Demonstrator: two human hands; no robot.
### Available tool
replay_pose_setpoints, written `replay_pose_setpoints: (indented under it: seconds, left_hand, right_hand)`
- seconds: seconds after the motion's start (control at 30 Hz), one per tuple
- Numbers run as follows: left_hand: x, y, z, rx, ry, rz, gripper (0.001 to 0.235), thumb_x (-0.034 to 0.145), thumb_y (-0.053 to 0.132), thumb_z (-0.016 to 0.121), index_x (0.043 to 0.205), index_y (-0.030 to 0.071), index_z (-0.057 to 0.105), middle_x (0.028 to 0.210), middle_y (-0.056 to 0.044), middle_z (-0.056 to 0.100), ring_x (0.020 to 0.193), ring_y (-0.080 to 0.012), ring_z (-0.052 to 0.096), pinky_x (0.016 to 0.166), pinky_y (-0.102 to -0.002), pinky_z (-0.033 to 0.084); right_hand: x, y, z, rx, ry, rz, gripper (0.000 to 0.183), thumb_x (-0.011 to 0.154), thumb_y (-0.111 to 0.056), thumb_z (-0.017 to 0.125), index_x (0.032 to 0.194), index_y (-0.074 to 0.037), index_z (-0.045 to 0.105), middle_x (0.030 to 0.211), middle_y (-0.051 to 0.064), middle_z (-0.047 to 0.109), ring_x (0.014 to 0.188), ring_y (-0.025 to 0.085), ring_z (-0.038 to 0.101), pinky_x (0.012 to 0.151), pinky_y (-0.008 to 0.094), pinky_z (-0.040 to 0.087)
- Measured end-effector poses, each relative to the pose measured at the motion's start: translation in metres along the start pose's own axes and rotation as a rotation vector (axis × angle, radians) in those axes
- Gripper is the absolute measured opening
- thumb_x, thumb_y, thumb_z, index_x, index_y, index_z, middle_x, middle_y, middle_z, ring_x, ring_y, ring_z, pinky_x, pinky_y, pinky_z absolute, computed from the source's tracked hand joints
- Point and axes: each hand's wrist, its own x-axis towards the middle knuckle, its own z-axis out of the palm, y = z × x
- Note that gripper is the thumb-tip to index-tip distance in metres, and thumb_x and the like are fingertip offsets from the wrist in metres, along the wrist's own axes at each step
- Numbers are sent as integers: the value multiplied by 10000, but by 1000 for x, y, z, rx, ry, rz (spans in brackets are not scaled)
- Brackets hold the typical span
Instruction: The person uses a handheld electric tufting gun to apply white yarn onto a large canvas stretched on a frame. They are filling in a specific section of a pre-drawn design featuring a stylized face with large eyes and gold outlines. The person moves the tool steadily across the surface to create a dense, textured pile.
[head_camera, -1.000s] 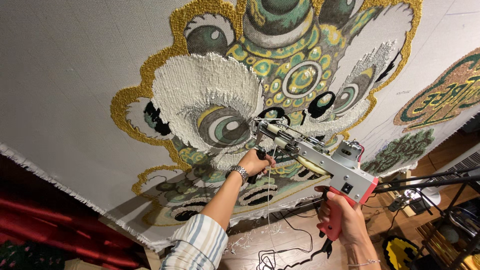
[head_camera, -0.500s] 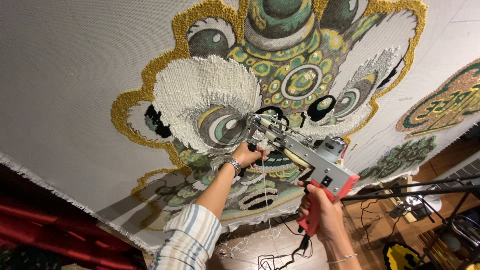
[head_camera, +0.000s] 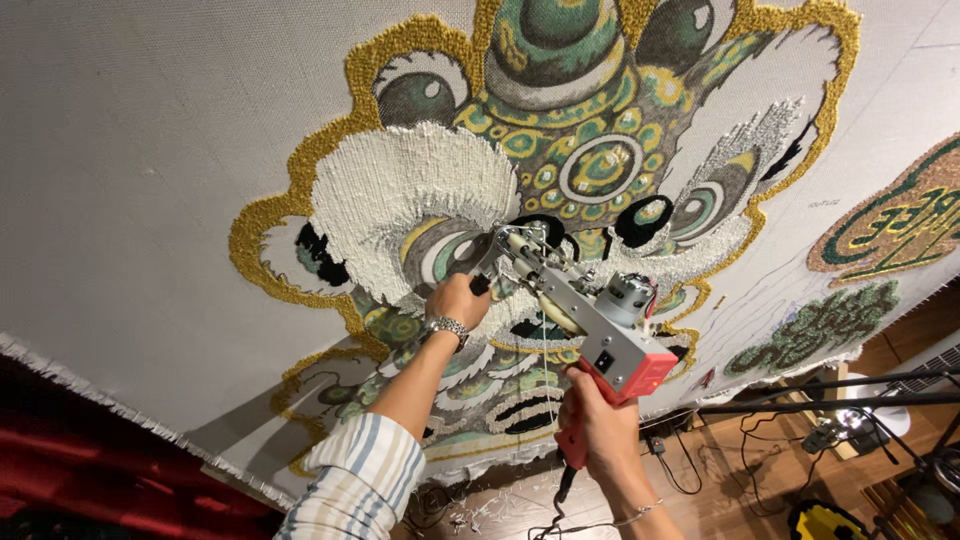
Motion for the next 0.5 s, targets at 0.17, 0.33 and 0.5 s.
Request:
replay_pose_setpoints:
  seconds: [0.17,0.33,0.5]
  left_hand:
    - [2,3,-3,28,6,-20,315,793,460,765,903,166,791,879,-139,766,811,-345,732,690,-475,559]
    - [9,-1,-6,73,15,33,315,795,431,765,916,141,773,862,-153,754,805,-350,726,702,-469,566]
    - [13,-5,3,65,66,92,312,808,406,762,885,103,759,827,-183,743,797,-354,721,730,-463,566]
  right_hand:
    - [3,13,3,24,26,-13,149,890,-118,678,931,12,618,569,53,497,430,175,466,414,335,400]
    - [-1,9,9,60,60,35,186,911,-130,635,985,40,644,589,45,501,454,168,478,440,329,404]
    - [-4,1,13,34,69,66,211,903,-139,612,1033,18,667,582,46,484,457,163,463,445,330,400]
